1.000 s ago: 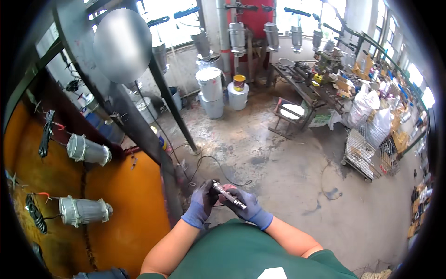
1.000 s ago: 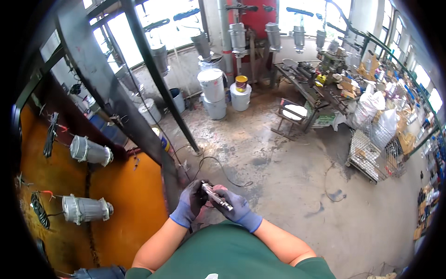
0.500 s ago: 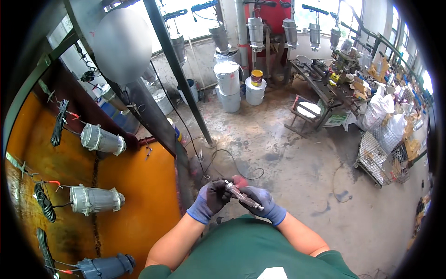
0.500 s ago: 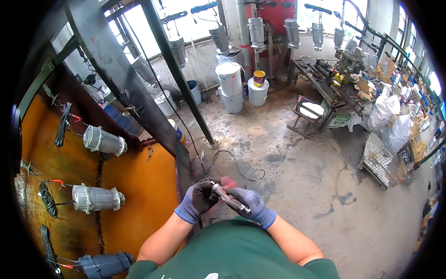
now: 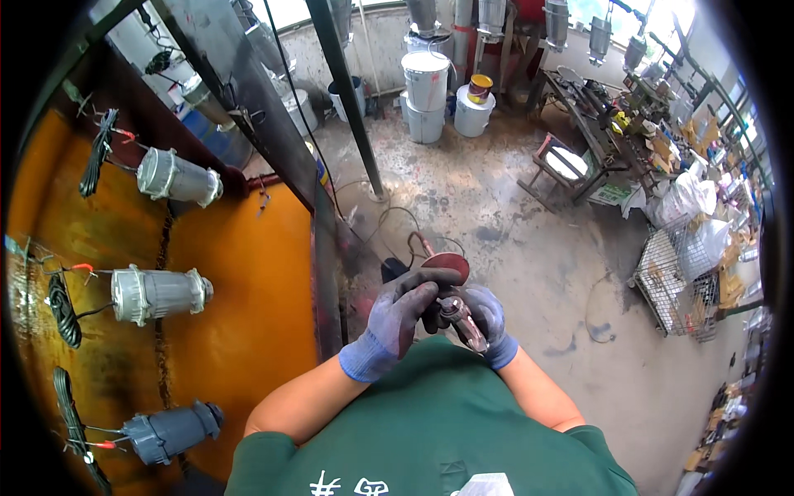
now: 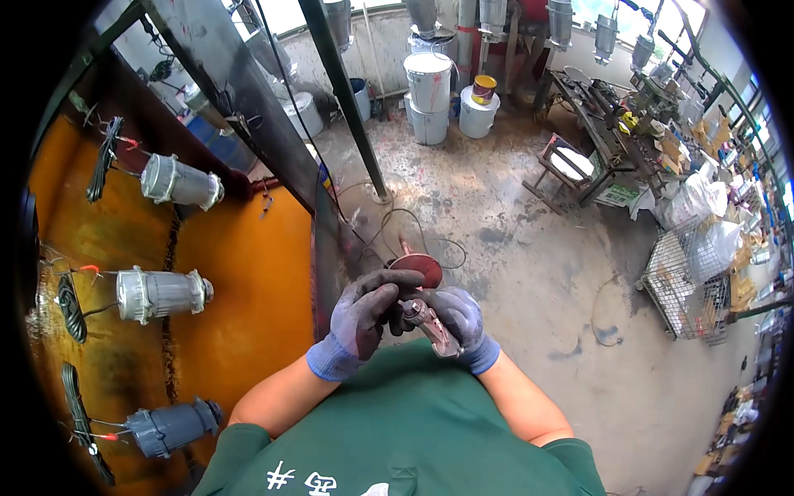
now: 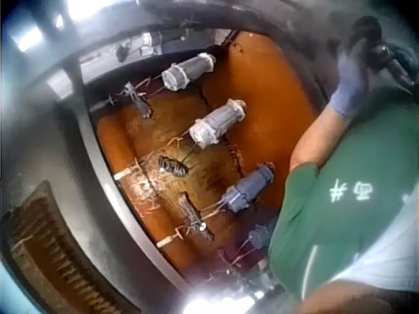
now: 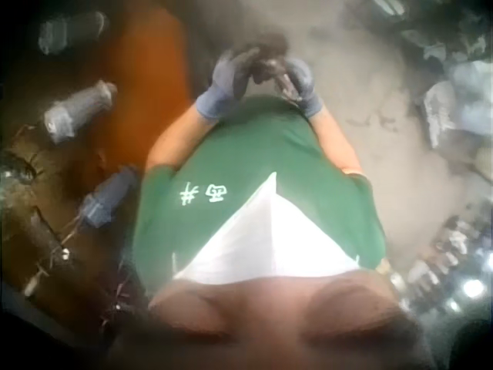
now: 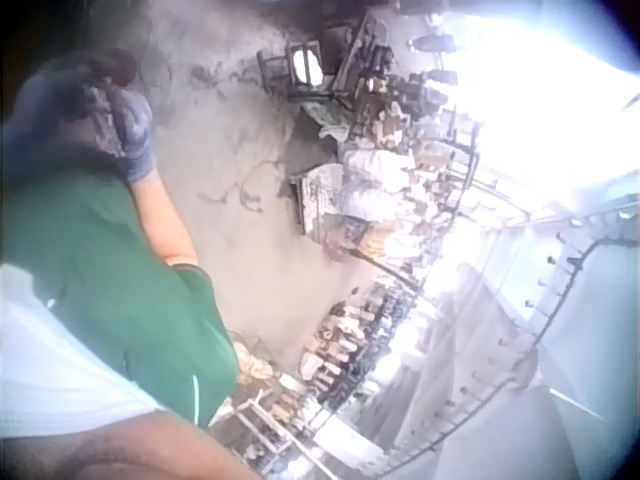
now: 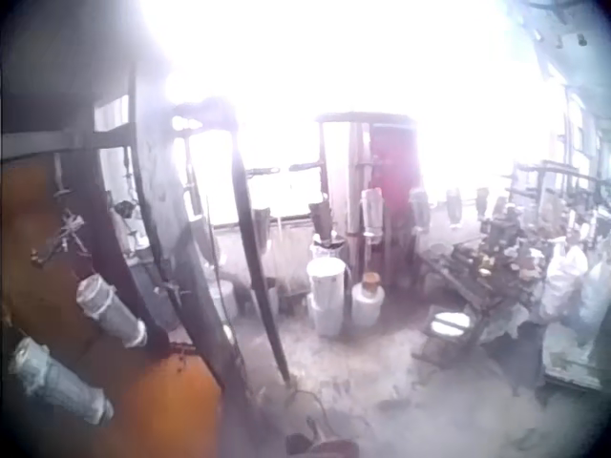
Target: The person cleans and adjusts a paint spray gun with a tool, then spray paints hanging metal casings in a spray booth while rotating them by hand.
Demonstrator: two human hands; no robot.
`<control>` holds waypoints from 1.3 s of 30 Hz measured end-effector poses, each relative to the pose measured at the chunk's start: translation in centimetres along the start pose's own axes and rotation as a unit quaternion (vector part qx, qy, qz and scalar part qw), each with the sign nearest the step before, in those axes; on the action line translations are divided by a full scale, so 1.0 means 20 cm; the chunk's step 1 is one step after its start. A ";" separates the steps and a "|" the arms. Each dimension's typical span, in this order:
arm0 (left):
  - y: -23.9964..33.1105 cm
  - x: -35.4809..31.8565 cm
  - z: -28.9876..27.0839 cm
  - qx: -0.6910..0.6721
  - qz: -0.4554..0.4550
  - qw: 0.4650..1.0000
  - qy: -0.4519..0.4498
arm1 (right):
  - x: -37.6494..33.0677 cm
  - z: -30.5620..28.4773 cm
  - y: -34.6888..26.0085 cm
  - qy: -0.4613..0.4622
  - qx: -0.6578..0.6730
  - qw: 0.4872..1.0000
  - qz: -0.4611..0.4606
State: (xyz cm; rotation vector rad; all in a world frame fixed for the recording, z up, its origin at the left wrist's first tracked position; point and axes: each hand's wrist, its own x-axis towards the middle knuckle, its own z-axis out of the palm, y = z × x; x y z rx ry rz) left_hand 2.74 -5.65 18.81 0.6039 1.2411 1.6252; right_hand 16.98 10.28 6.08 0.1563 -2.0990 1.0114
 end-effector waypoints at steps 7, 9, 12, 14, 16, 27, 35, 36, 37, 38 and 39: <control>0.07 -0.05 0.02 0.033 0.003 0.997 -0.064 | -0.11 0.01 0.05 0.008 -0.044 0.999 -0.003; 0.08 -0.06 0.02 0.048 -0.030 0.997 -0.057 | -0.10 0.00 0.02 0.012 -0.034 0.999 0.012; 0.04 -0.05 0.02 0.068 0.055 0.994 -0.062 | -0.07 -0.01 0.00 0.003 -0.015 0.999 0.042; 0.05 -0.04 0.02 0.123 0.075 0.986 -0.079 | -0.04 -0.03 -0.03 0.003 -0.026 0.999 0.042; 0.04 -0.04 0.01 0.120 0.069 0.986 -0.088 | -0.06 -0.03 -0.01 0.000 -0.016 0.999 0.043; 0.03 -0.03 0.04 0.075 0.076 0.992 -0.068 | 0.06 -0.03 -0.08 0.037 -0.005 0.999 -0.010; -0.28 0.08 -0.05 -0.013 0.030 0.997 0.075 | 0.03 0.11 -0.03 0.143 -0.038 0.984 0.099; -0.29 0.08 -0.07 0.001 -0.003 0.998 0.070 | 0.05 0.12 -0.02 0.138 -0.077 0.983 0.095; -0.29 0.08 -0.08 0.015 -0.036 0.997 0.067 | 0.08 0.14 -0.02 0.132 -0.116 0.980 0.092; -0.28 0.07 -0.09 0.022 -0.037 0.997 0.066 | 0.12 0.15 0.00 0.115 -0.096 0.987 0.062; -0.28 0.06 -0.11 0.025 -0.031 0.997 0.071 | 0.15 0.17 0.00 0.078 -0.112 0.988 0.072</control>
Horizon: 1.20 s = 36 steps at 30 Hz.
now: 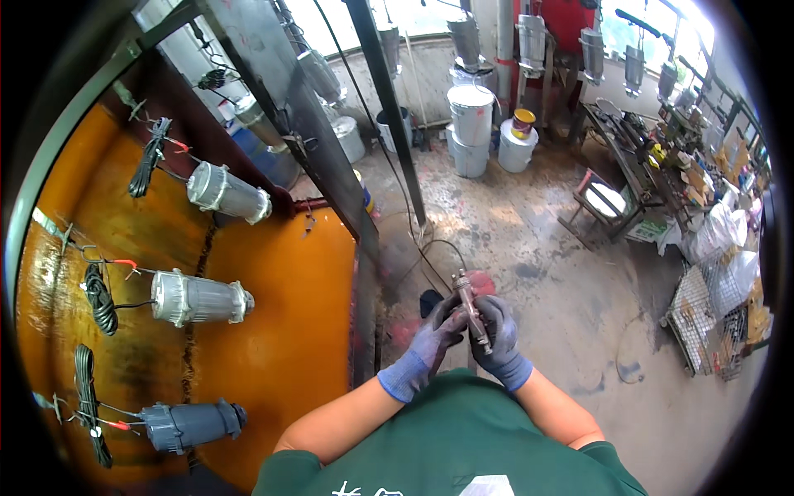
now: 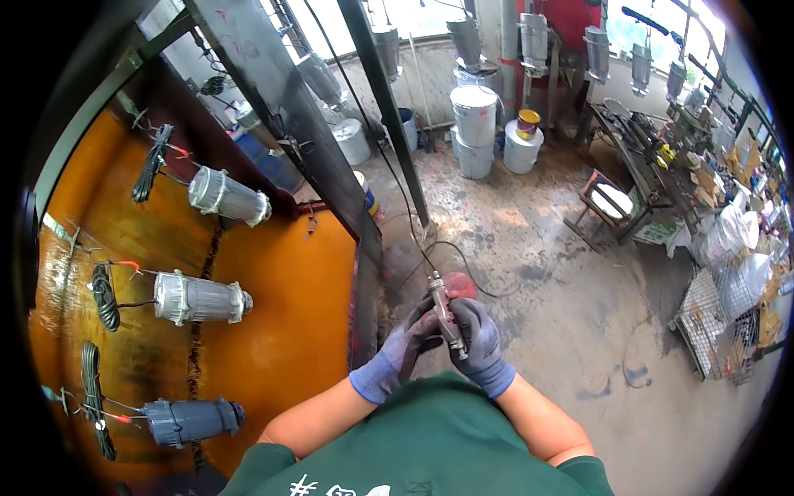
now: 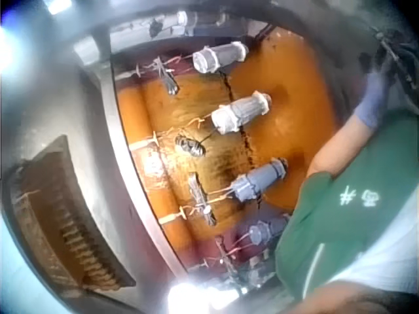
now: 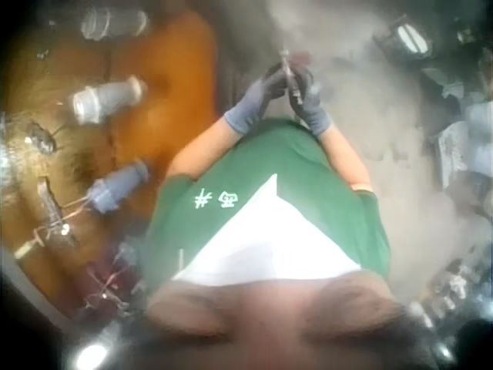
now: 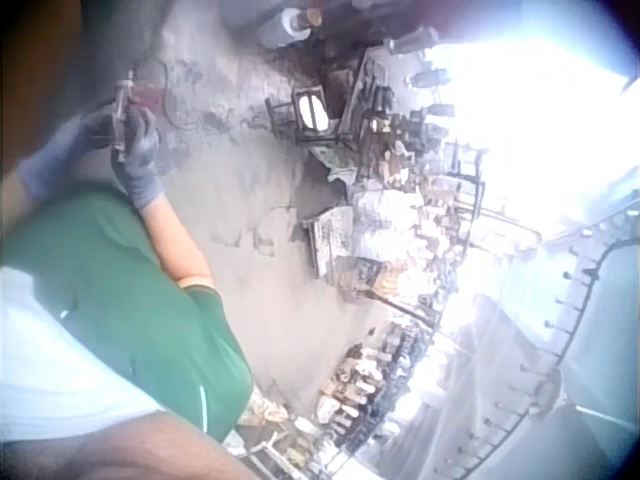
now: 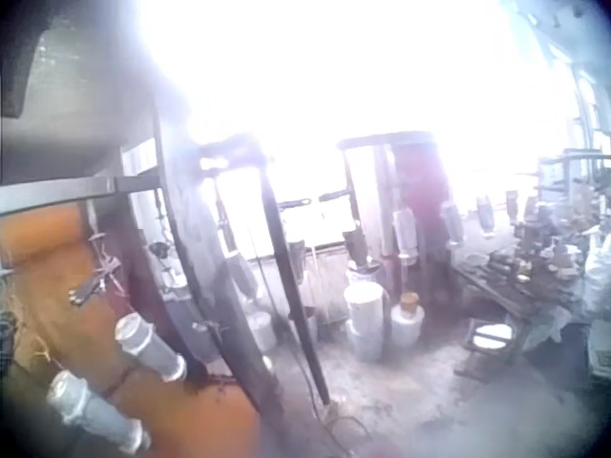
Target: The person cleans and adjusts a paint spray gun with a tool, then spray paints hanging metal casings in a spray booth while rotating them by hand.
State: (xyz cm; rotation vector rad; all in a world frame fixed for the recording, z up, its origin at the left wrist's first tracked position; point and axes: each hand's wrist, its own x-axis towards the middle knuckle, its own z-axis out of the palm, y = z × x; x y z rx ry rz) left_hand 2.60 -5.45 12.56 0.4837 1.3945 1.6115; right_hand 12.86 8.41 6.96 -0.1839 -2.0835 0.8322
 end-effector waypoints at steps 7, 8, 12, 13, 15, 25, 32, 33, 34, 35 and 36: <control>-0.13 -0.03 -0.41 -0.261 -0.009 0.963 0.063 | 0.15 0.37 -0.01 -0.277 0.080 0.954 -0.085; -0.18 -0.03 -0.50 -0.279 0.026 0.957 0.071 | 0.16 0.44 -0.01 -0.318 0.108 0.937 -0.099; -0.23 -0.13 -0.79 -0.323 0.070 0.938 0.104 | 0.31 0.66 -0.03 -0.411 0.149 0.888 -0.144; -0.21 -0.15 -0.84 -0.324 0.073 0.937 0.109 | 0.36 0.71 -0.01 -0.408 0.159 0.886 -0.149; -0.15 -0.18 -0.95 -0.301 0.053 0.913 0.271 | 0.44 0.83 0.09 -0.397 0.172 0.892 -0.131; -0.29 -0.44 -1.31 -0.223 0.139 0.839 0.477 | 1.57 1.57 0.56 -0.398 0.014 0.912 -0.095; -0.36 -0.33 -1.19 -0.207 0.202 0.746 0.600 | 2.34 2.40 0.71 -0.289 0.152 0.945 -0.011; -0.39 -0.30 -1.16 -0.169 0.250 0.749 0.590 | 2.38 2.51 0.73 -0.269 0.183 0.945 -0.021; -0.41 -0.26 -1.13 -0.170 0.263 0.740 0.596 | 2.43 2.61 0.84 -0.241 0.208 0.948 -0.026; -0.42 -0.19 -1.11 -0.145 0.265 0.748 0.591 | 2.51 2.69 1.02 -0.234 0.215 0.947 -0.044; -0.47 -0.17 -1.05 -0.126 0.265 0.724 0.624 | 2.41 2.78 0.82 -0.227 0.141 0.957 -0.113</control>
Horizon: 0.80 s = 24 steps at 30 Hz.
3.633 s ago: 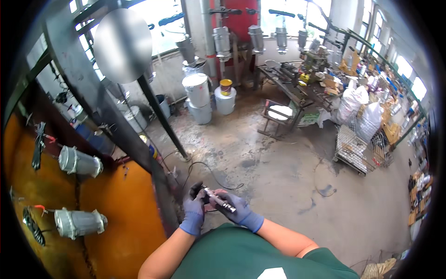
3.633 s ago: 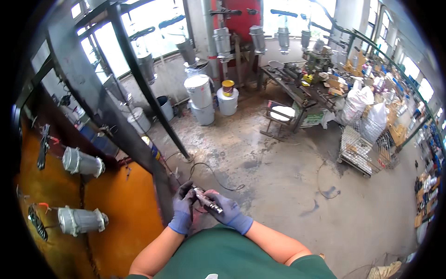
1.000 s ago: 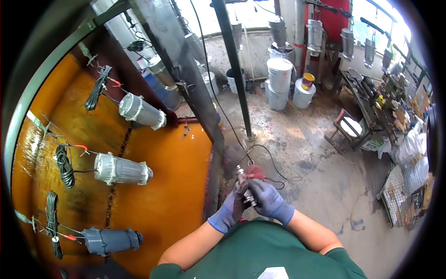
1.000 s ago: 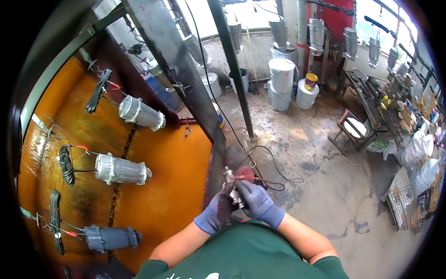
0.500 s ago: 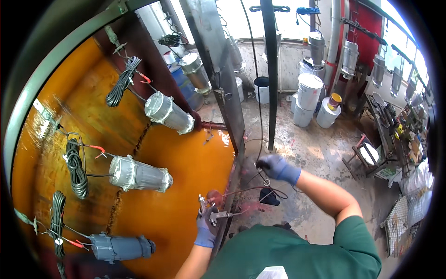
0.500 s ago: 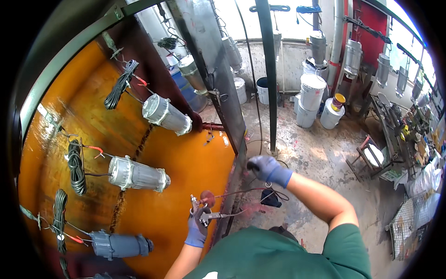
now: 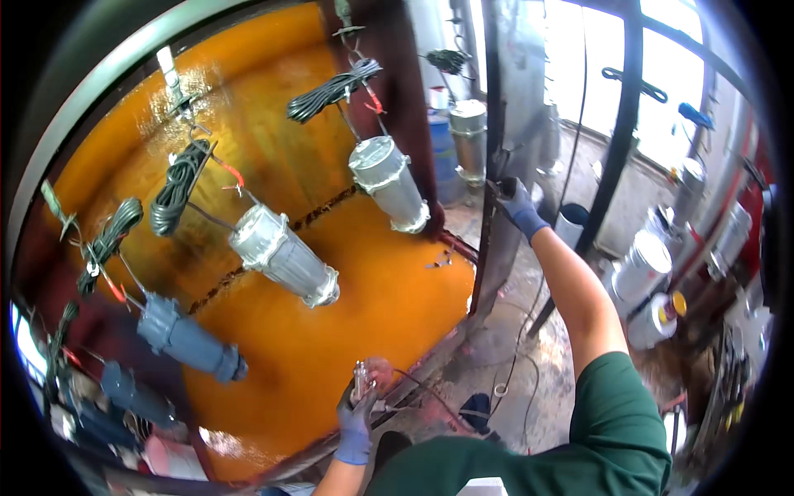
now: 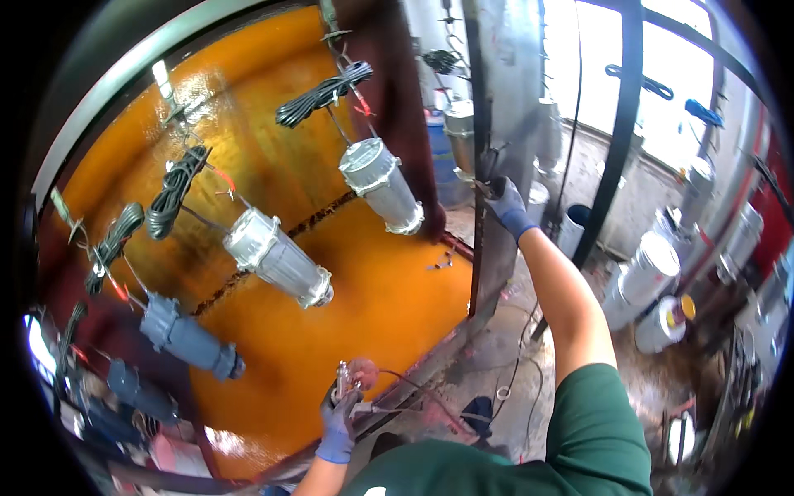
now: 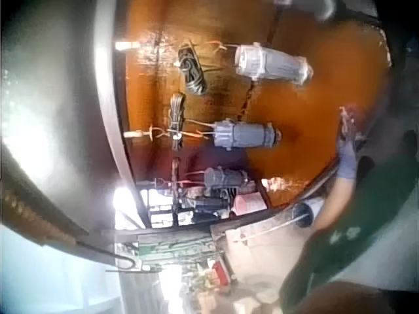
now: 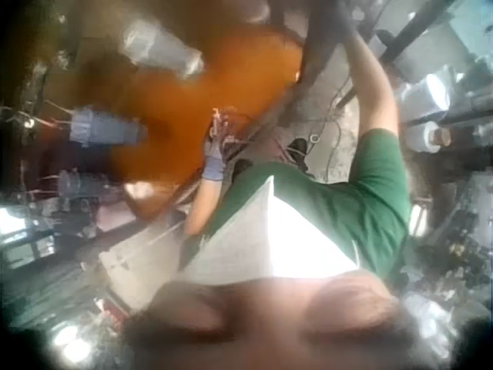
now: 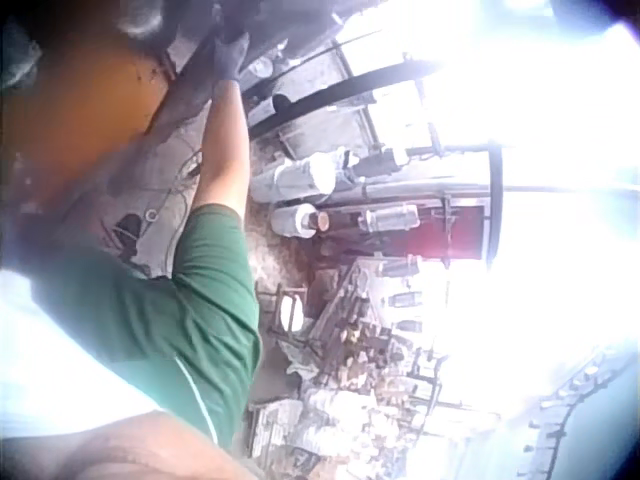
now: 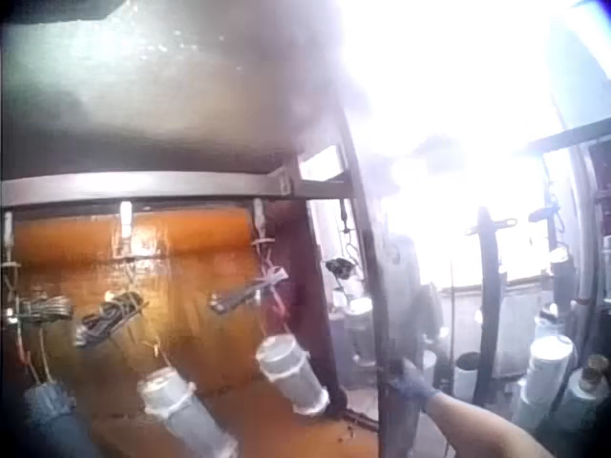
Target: The person cleans and adjusts a paint spray gun with a tool, then spray paints hanging metal casings in a spray booth while rotating them by hand.
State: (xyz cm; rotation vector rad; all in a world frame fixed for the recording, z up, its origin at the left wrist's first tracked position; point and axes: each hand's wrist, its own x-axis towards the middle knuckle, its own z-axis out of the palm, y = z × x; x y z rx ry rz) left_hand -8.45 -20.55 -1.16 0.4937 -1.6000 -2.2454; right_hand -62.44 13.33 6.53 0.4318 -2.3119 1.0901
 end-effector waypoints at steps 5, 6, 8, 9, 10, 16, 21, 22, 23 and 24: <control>-0.38 -0.30 0.06 -0.054 -0.014 0.991 0.122 | 0.06 0.09 -0.10 -0.127 0.287 0.946 0.081; -0.42 -0.38 0.09 -0.065 0.000 0.989 0.135 | 0.02 0.08 -0.17 -0.196 0.332 0.915 0.121; -0.39 -0.51 0.28 -0.133 0.008 0.978 0.158 | 0.07 -0.01 -0.03 -0.141 0.285 0.948 -0.003; -0.37 -0.54 0.33 -0.098 -0.005 0.983 0.155 | 0.13 -0.11 -0.04 -0.094 0.263 0.960 -0.015; -0.37 -0.57 0.40 -0.098 0.006 0.982 0.160 | 0.16 -0.22 -0.06 -0.071 0.328 0.942 0.020; -0.27 -0.75 0.80 -0.091 0.063 0.984 0.142 | -0.24 -0.72 -0.38 -0.189 0.530 0.826 0.036; -0.27 -0.90 1.01 0.022 0.063 0.994 0.088 | -1.31 -1.06 -0.37 -0.342 0.370 0.854 0.132; -0.28 -0.94 1.06 0.048 0.072 0.993 0.076 | -1.49 -1.10 -0.38 -0.345 0.432 0.817 0.162; -0.28 -0.96 1.09 0.082 0.084 0.991 0.064 | -1.62 -1.15 -0.38 -0.369 0.392 0.825 0.174; -0.28 -0.99 1.13 0.083 0.075 0.992 0.058 | -1.75 -1.18 -0.38 -0.361 0.373 0.838 0.168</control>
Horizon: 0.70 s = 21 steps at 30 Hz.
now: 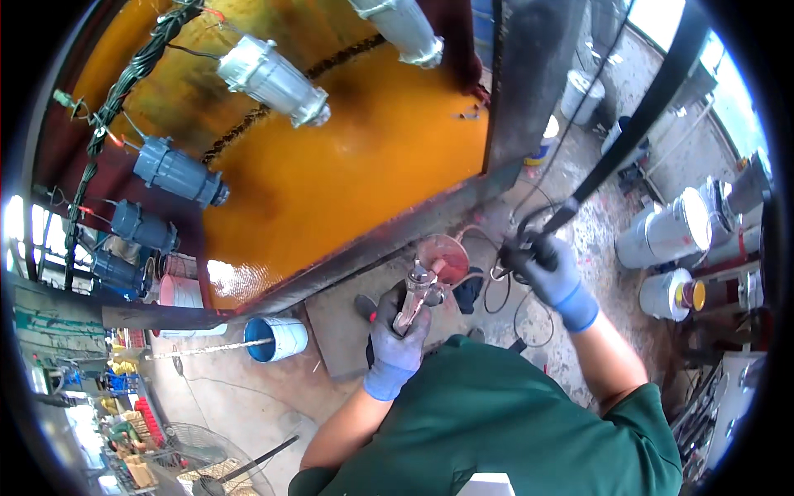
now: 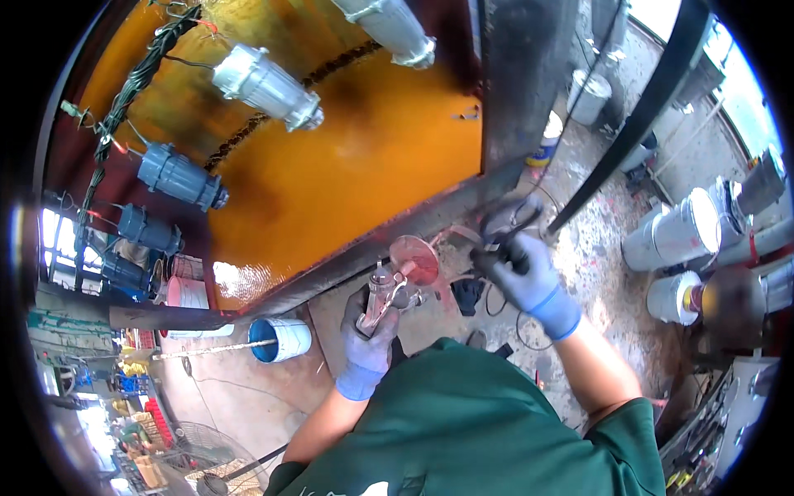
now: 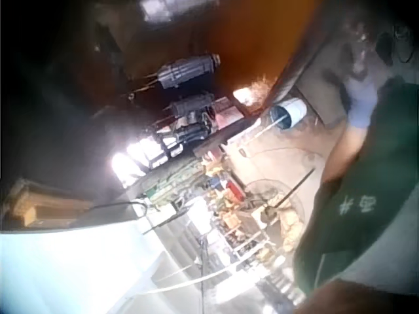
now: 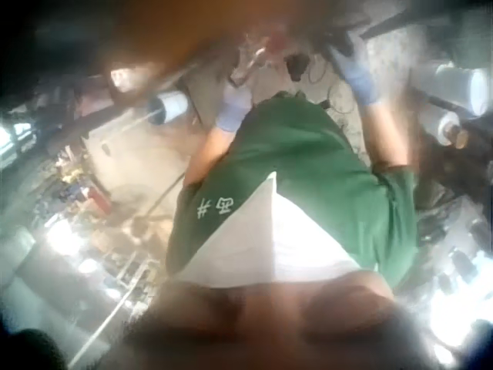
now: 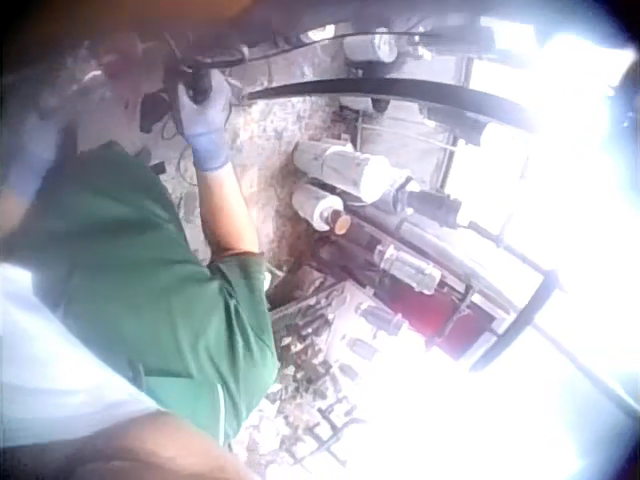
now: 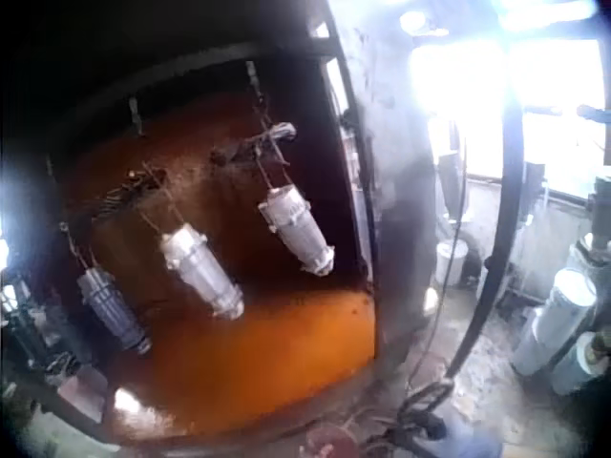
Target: The person cleans and adjusts a paint spray gun with a tool, then spray paints hanging metal casings in a spray booth while rotating them by hand.
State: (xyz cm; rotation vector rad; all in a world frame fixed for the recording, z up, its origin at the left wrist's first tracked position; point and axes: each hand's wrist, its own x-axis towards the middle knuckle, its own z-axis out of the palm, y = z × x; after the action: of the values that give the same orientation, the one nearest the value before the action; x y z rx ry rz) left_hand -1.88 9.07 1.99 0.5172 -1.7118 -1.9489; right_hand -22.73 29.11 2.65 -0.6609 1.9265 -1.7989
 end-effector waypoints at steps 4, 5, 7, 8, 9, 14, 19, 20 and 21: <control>0.03 -0.11 0.04 0.134 -0.052 0.988 -0.056 | -0.28 0.06 -0.01 -0.043 -0.010 0.990 -0.130; 0.06 -0.12 0.06 0.142 -0.019 0.986 -0.085 | -0.30 0.06 -0.09 -0.040 -0.025 0.986 -0.159; 0.02 -0.15 0.07 0.172 0.045 0.979 -0.104 | -0.31 0.01 -0.09 -0.043 -0.181 0.936 -0.301; 0.01 -0.16 0.07 0.173 0.040 0.978 -0.111 | -0.34 -0.01 -0.10 -0.044 -0.239 0.913 -0.328; 0.00 -0.16 0.06 0.219 0.074 0.965 -0.125 | -0.37 -0.02 -0.12 -0.038 -0.239 0.915 -0.322; 0.12 -0.12 0.14 0.299 0.136 0.929 -0.173 | -0.47 -0.01 -0.21 -0.045 -0.272 0.921 -0.277; 0.15 -0.07 0.18 0.297 0.175 0.914 -0.214 | -0.50 -0.02 -0.21 -0.035 -0.237 0.933 -0.267; 0.16 -0.06 0.18 0.296 0.192 0.907 -0.230 | -0.50 -0.02 -0.21 -0.039 -0.234 0.934 -0.269; 0.16 -0.07 0.18 0.296 0.190 0.906 -0.233 | -0.50 -0.01 -0.21 -0.043 -0.230 0.934 -0.271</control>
State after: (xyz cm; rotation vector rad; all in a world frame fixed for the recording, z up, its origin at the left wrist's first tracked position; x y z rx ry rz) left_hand -2.58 12.49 5.61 -0.1173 -2.5012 -1.3136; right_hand -14.64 35.12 6.77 -1.5311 2.2758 -1.5481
